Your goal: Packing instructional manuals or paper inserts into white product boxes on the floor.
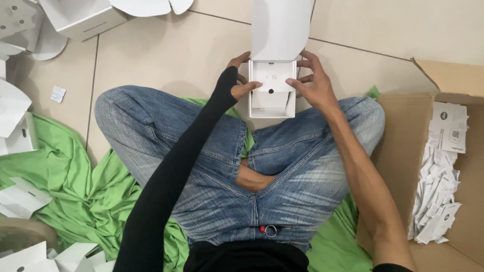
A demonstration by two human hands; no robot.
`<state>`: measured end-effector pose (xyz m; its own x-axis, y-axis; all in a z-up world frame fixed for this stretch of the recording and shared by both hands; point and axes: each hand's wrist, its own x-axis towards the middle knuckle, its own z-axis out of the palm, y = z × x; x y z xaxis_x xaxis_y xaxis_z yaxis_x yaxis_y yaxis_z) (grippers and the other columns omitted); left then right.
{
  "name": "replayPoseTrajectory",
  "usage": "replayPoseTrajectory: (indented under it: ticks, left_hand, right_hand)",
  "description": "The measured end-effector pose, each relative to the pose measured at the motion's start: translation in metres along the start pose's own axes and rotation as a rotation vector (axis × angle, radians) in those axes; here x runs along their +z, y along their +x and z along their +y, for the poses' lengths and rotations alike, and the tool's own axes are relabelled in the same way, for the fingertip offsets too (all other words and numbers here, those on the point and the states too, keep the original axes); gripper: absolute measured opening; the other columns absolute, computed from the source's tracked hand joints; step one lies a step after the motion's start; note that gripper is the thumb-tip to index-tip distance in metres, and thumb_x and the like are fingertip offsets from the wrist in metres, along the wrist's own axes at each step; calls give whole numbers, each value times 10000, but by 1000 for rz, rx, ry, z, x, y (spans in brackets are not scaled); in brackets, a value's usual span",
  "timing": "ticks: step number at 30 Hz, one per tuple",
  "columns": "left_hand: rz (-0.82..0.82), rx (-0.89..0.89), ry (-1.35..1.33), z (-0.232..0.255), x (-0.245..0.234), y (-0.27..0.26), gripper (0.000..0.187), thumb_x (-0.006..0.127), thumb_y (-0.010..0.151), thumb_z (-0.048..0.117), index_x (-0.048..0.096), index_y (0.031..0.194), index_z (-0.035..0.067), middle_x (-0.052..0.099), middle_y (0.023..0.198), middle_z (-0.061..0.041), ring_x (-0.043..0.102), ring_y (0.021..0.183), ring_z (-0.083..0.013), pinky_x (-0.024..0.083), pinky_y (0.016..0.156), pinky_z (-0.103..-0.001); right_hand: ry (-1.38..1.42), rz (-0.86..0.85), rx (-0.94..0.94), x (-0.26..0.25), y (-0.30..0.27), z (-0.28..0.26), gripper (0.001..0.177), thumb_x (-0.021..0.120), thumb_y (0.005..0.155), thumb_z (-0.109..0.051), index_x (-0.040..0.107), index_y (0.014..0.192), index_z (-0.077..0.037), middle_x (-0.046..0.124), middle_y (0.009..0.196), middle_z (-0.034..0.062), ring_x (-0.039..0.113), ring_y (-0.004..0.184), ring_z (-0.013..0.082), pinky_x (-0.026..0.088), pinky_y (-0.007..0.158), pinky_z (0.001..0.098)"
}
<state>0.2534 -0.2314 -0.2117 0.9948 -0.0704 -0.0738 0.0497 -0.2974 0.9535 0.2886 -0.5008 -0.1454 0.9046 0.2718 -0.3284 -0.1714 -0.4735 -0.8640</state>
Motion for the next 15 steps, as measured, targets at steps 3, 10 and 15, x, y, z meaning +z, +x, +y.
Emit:
replayPoseTrajectory:
  ticks: [3,10,15]
  left_hand:
    - [-117,16,-2,22,3,-4,1144,890,678,290,247,1570,-30,475,1413,-260,689,1064,-315,598,853,-375]
    - [26,34,382,3,31,-5,1051,761,717,244,249,1592,-31,556,1445,-237,687,1123,-335,582,929,-403]
    - [-152,258,5,-37,17,59,1167,923,718,317,236,1575,-78,514,1468,-319,572,1343,-424,481,1120,-482]
  right_hand:
    - [-156,-42,-115,2,1,3,998,869,777,-209,297,1590,-115,539,1503,163,709,1045,343,634,796,423]
    - [-528,49,-119,24,5,21,1035,826,747,-241,289,1623,-114,543,1558,169,584,1354,385,521,1041,466]
    - [-169,-147,-270,2,40,27,1203,946,736,-354,169,1593,-26,421,1529,334,425,1419,470,370,1147,525]
